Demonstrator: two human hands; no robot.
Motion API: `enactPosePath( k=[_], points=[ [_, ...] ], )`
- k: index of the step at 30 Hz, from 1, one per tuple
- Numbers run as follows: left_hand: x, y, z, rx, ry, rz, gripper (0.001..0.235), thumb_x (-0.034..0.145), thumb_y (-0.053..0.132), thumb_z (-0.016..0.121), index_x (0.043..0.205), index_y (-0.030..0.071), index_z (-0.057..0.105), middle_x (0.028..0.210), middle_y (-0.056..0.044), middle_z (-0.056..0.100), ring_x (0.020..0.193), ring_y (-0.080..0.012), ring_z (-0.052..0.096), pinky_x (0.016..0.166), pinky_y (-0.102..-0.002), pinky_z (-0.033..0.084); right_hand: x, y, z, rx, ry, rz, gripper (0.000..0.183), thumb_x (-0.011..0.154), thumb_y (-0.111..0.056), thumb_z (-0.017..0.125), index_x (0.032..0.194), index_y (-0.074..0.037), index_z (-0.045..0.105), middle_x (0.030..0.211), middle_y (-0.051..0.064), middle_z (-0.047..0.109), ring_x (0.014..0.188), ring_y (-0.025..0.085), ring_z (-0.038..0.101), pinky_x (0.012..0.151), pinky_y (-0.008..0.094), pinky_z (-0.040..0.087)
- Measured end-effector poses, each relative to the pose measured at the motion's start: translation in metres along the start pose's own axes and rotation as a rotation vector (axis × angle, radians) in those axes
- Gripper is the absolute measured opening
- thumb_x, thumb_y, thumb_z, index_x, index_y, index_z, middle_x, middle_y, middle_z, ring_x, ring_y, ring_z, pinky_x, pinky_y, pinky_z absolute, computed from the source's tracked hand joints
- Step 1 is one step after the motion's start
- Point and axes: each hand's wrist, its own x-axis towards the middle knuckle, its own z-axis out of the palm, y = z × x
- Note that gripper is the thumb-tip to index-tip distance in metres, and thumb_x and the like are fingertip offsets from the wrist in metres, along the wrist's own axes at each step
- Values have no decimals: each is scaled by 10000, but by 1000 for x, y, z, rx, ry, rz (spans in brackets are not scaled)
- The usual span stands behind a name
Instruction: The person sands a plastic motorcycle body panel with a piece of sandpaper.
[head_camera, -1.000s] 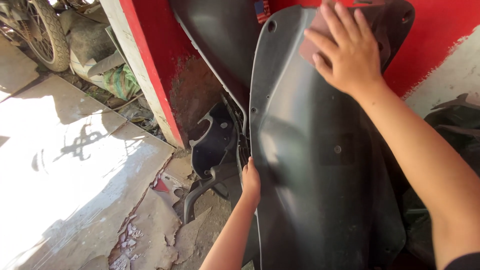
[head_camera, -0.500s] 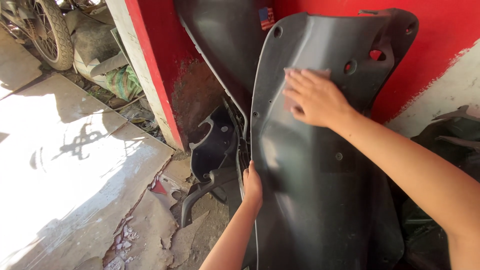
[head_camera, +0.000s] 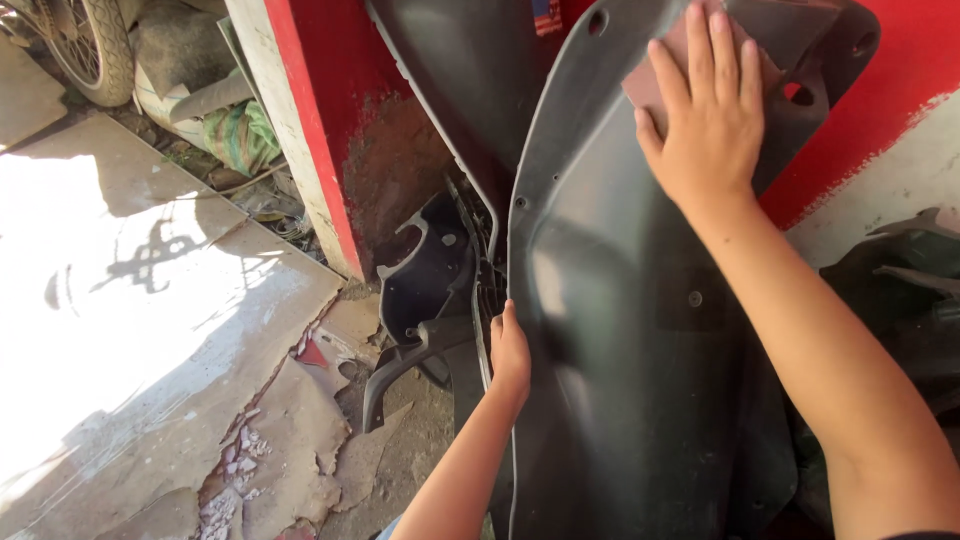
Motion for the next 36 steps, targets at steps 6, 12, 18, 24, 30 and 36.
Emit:
enactPosePath(
  k=[6,12,18,24,30,36],
  points=[
    [21,-8,6,-3,-10,-5,634,1009,592,457,1115,-9,625,937,-104,561,899,-221,516,903,-351,447,-9,-27,25,256,-156,-156,635,892,-361,694,1428,-39,588,1649,242,404,1551,367,353,1276,524,256],
    [11,1,2,-60,-41,-3,659,987,611,441,1272,38,597,1074,-48,597,1027,-183,532,1001,-325,397,14,11,27,-35,129,97,660,1051,-378,658,1600,-49,499,1637,268,397,1580,410,292,1279,546,218],
    [4,7,3,-14,-46,19,693,971,618,437,1362,61,568,1162,-62,627,1109,-201,556,1044,-331,385,15,-6,22,169,-243,-45,772,993,-439,604,1602,5,433,1667,201,362,1549,339,321,1282,516,220],
    [-8,17,-2,16,-36,-31,683,975,620,432,1303,44,596,1126,-88,629,1076,-227,560,1030,-340,401,-11,-41,14,-49,-270,-47,947,971,-608,573,1589,98,441,1667,241,365,1540,328,297,1270,484,195],
    [-2,10,3,-2,-33,-10,691,968,623,435,1285,32,603,1138,-112,637,1084,-241,563,1034,-346,398,-21,-22,35,-279,-39,124,678,1127,-524,529,1578,-35,395,1717,162,289,1608,257,243,1376,458,83],
    [21,-10,4,-28,-40,16,705,972,626,438,1285,12,587,1158,-109,617,1100,-244,547,1049,-350,388,-35,-92,34,83,-565,-181,915,861,-685,571,1470,-8,486,1579,162,404,1497,274,309,1242,449,153]
  ],
)
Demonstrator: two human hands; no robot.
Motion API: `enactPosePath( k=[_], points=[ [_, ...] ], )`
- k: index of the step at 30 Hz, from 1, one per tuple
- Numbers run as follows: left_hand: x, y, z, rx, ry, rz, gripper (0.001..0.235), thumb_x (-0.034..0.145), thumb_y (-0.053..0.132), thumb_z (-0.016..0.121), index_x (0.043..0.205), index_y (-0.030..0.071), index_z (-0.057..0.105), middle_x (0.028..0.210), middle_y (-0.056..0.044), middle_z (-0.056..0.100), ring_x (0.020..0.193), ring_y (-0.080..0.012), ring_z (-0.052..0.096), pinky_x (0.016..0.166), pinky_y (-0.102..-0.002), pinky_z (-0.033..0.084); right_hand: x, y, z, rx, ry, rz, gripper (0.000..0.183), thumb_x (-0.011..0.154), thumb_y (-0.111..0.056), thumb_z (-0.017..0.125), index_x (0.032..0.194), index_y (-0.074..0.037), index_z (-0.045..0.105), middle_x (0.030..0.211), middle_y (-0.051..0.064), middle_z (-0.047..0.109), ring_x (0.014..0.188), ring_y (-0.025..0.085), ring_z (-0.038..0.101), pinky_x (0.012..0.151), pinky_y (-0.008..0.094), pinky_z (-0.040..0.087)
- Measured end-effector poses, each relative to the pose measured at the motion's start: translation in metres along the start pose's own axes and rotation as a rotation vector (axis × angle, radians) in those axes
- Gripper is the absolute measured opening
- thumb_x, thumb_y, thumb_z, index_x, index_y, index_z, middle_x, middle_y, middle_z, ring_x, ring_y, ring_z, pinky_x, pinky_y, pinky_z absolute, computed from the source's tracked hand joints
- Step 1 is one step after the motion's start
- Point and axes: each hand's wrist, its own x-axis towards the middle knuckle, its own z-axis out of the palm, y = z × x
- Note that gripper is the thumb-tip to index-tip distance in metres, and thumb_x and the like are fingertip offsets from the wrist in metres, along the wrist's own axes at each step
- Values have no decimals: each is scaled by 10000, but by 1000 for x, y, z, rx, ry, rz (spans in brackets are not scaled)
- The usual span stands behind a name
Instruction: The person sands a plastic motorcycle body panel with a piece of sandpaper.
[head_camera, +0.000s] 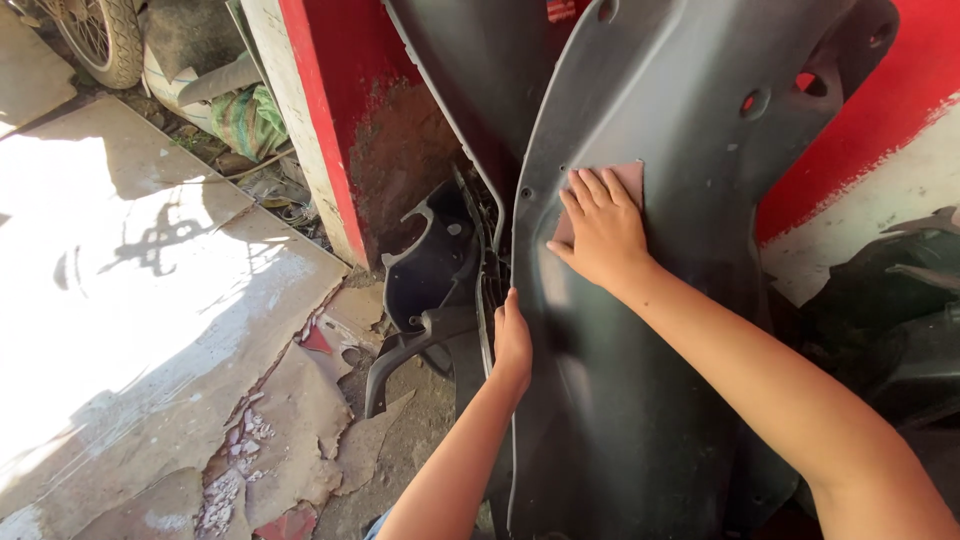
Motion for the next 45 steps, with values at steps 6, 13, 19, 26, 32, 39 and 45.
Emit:
enactPosePath(
  k=[6,13,19,26,32,39,45],
  points=[
    [-20,17,-3,5,-22,-83,737,975,627,426,1354,12,574,1233,-144,617,1153,-268,546,1076,-350,379,-2,34,-26,-166,400,199,716,998,-565,598,1502,-58,571,1615,153,480,1548,285,346,1280,453,187],
    [0,1,-3,-11,-21,-19,773,970,622,424,1447,20,517,1386,-119,603,1277,-248,530,1121,-340,338,-7,7,8,183,67,-67,760,891,-619,550,1389,-46,580,1547,219,449,1469,315,347,1218,464,192],
    [4,-1,-5,-61,-55,-33,767,973,617,411,1455,26,499,1443,-121,575,1329,-249,507,1135,-347,323,-9,2,-5,-70,241,75,536,968,-413,585,1404,-107,644,1577,133,519,1496,258,411,1275,446,206],
    [4,-8,-6,-105,-54,-19,774,983,601,410,1483,13,466,1498,-129,539,1389,-252,475,1170,-348,299,-3,20,-9,-120,290,29,582,950,-428,590,1433,-105,633,1568,136,536,1483,240,427,1248,424,231],
    [2,4,-4,-133,-91,-21,795,976,606,401,1507,16,434,1544,-133,495,1424,-251,448,1186,-359,287,-13,-30,53,117,59,-187,543,966,-463,518,1383,-129,614,1517,146,516,1445,286,428,1222,477,230],
    [0,5,-6,-107,-108,-39,831,970,635,377,1542,33,386,1596,-116,438,1464,-237,383,1205,-366,237,-8,-18,-26,-36,-15,-54,565,972,-477,495,1393,-122,623,1509,115,546,1451,248,446,1243,485,205],
    [2,3,-8,-132,-115,-69,820,972,642,377,1528,41,416,1531,-109,494,1401,-243,456,1184,-377,290,0,-19,52,143,125,-215,548,917,-449,604,1333,-98,668,1512,156,548,1446,276,464,1224,438,278]
  ],
)
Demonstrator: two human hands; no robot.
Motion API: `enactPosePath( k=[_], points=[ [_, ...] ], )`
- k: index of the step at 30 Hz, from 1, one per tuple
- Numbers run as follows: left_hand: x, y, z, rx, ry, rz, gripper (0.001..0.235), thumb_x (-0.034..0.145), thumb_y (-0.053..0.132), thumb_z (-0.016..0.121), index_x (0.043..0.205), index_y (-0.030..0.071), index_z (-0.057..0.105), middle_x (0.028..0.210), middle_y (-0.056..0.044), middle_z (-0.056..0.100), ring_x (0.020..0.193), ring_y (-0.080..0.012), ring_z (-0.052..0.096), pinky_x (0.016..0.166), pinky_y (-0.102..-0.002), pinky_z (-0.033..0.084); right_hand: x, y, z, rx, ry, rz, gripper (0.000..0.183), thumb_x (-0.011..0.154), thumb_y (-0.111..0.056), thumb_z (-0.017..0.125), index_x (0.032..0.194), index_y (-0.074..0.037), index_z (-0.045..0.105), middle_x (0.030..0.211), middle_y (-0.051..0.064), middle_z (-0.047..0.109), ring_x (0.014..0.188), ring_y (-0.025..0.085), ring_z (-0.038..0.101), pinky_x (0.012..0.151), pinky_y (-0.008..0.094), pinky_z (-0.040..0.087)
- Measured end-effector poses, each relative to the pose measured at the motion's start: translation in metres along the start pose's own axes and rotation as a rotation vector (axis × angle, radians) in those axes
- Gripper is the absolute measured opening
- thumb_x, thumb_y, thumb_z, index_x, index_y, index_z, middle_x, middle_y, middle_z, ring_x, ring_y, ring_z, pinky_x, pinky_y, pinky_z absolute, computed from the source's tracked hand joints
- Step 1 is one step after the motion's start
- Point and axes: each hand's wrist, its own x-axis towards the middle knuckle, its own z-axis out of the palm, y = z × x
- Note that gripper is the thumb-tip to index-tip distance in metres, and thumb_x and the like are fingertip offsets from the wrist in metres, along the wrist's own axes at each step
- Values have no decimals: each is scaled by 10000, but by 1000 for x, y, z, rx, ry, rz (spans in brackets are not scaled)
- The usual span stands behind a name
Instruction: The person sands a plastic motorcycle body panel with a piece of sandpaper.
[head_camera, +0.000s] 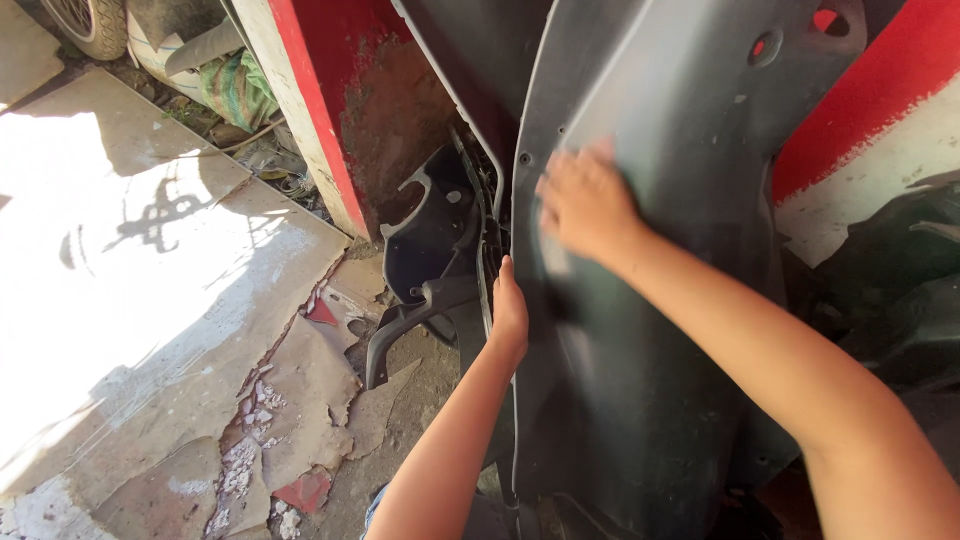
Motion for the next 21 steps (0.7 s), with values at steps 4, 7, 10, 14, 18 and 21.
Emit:
enactPosePath(
  k=[4,7,10,14,18,21],
  points=[
    [1,0,0,0,12,-17,806,965,643,373,1506,52,461,1498,-96,538,1369,-234,476,1169,-364,296,0,-14,2,-144,117,149,551,921,-460,606,1321,-90,687,1505,150,570,1454,266,475,1233,431,282],
    [7,-2,-2,6,33,-29,786,974,633,381,1495,51,477,1480,-97,558,1352,-234,497,1156,-359,320,-9,-37,29,160,28,-66,544,879,-432,583,1309,-115,687,1464,172,577,1388,313,474,1198,456,259],
    [7,-4,-2,-25,-1,-2,771,979,620,387,1479,44,498,1459,-99,586,1328,-227,529,1143,-348,347,-7,-16,15,33,51,-47,526,904,-439,553,1277,-96,694,1439,160,593,1382,309,486,1182,489,260],
    [13,-10,-5,-24,1,57,779,985,618,385,1469,22,520,1457,-94,588,1319,-214,522,1137,-334,327,2,2,-36,-169,99,147,515,917,-442,562,1299,-125,697,1483,129,583,1417,264,479,1214,430,247],
    [12,-5,-2,-17,18,36,768,987,615,386,1452,20,528,1439,-107,605,1304,-231,550,1126,-349,360,-32,-55,-14,126,-106,-135,589,843,-488,635,1293,-109,675,1491,150,529,1423,279,435,1209,436,226],
    [9,-5,-2,-5,28,-9,739,1001,612,376,1461,47,499,1438,-80,582,1320,-213,526,1129,-347,346,-33,-34,-29,123,-25,-45,514,879,-412,626,1296,-117,682,1473,139,560,1425,278,459,1229,470,249]
  ],
)
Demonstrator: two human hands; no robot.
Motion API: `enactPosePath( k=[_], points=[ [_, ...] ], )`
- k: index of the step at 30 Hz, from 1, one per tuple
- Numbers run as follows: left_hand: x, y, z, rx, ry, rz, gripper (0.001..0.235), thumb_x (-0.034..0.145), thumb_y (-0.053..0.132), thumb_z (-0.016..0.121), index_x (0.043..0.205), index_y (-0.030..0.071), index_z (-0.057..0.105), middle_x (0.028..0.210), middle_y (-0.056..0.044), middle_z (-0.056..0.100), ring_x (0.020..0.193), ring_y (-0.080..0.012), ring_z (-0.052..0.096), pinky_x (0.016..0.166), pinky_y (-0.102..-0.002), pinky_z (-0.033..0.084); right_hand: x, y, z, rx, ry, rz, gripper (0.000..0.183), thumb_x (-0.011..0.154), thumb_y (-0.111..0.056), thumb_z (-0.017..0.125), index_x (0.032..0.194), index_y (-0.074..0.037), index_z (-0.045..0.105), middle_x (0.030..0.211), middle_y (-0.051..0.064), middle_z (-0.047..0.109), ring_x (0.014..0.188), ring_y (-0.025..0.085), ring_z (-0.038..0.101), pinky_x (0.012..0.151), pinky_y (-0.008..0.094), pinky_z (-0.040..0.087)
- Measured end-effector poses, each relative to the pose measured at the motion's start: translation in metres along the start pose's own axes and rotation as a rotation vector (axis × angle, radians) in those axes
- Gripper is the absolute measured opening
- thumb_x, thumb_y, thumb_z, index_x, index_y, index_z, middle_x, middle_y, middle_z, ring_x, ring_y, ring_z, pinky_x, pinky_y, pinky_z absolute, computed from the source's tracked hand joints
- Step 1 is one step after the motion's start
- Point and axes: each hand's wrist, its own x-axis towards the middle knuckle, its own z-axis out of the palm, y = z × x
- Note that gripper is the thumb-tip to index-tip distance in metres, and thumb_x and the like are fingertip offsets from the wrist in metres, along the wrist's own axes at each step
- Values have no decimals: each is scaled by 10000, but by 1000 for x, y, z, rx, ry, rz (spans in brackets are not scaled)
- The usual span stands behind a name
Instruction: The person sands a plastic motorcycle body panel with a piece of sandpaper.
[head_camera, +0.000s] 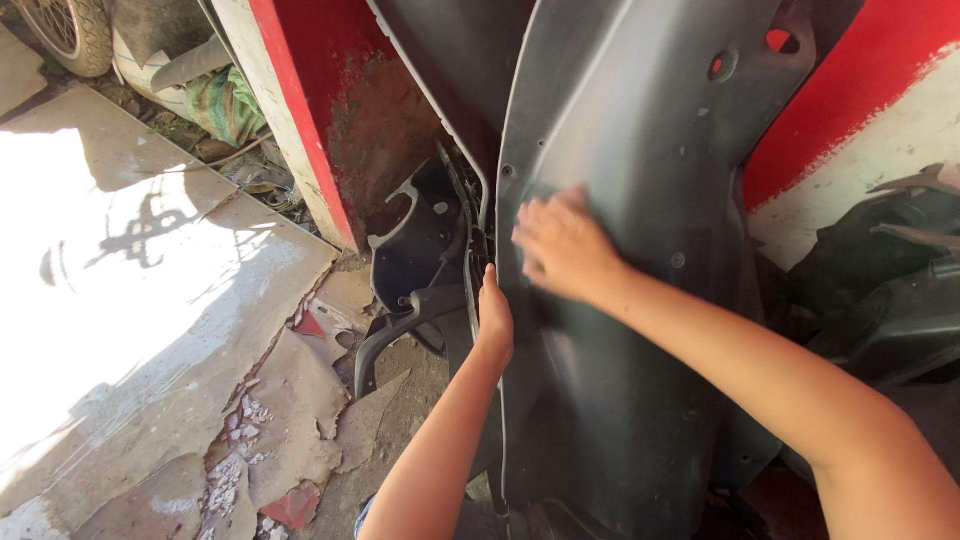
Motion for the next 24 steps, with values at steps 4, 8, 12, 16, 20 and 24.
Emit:
enactPosePath(
  k=[4,8,12,16,20,24],
  points=[
    [-8,6,0,-21,-44,18,725,1006,603,350,1434,51,543,1392,-69,617,1295,-208,540,1112,-340,358,11,39,-14,-72,358,137,605,863,-458,644,1313,-56,683,1460,202,581,1397,313,488,1189,453,280],
    [-6,7,-2,-87,-122,52,694,1016,566,340,1409,46,581,1352,-72,655,1245,-200,589,1086,-334,406,-3,3,5,-30,139,40,497,866,-397,654,1275,-118,694,1440,148,597,1405,295,490,1201,473,293],
    [-13,10,-1,-175,-241,128,670,1040,516,317,1409,21,577,1345,-93,661,1208,-204,626,1068,-340,444,-13,4,-28,85,-17,-109,478,841,-430,680,1219,-138,701,1427,121,602,1384,282,491,1191,459,311],
    [-13,11,-2,-167,-232,110,676,1054,506,304,1404,0,583,1327,-110,672,1194,-219,636,1071,-340,449,-7,63,-68,-64,178,58,471,932,-437,648,1294,-138,687,1479,124,590,1426,279,485,1216,441,318],
    [-17,17,-1,-161,-217,77,667,1049,512,307,1418,16,559,1335,-97,668,1214,-216,638,1090,-336,444,-23,61,-56,-41,287,25,574,951,-465,593,1424,-142,620,1566,126,528,1480,271,445,1247,439,272],
    [-13,19,0,-146,-231,76,699,1041,525,298,1389,-4,592,1298,-132,689,1181,-235,658,1071,-354,464,-36,65,-68,97,116,-40,606,905,-511,577,1428,-207,590,1543,103,492,1441,279,413,1227,448,246]
  ],
)
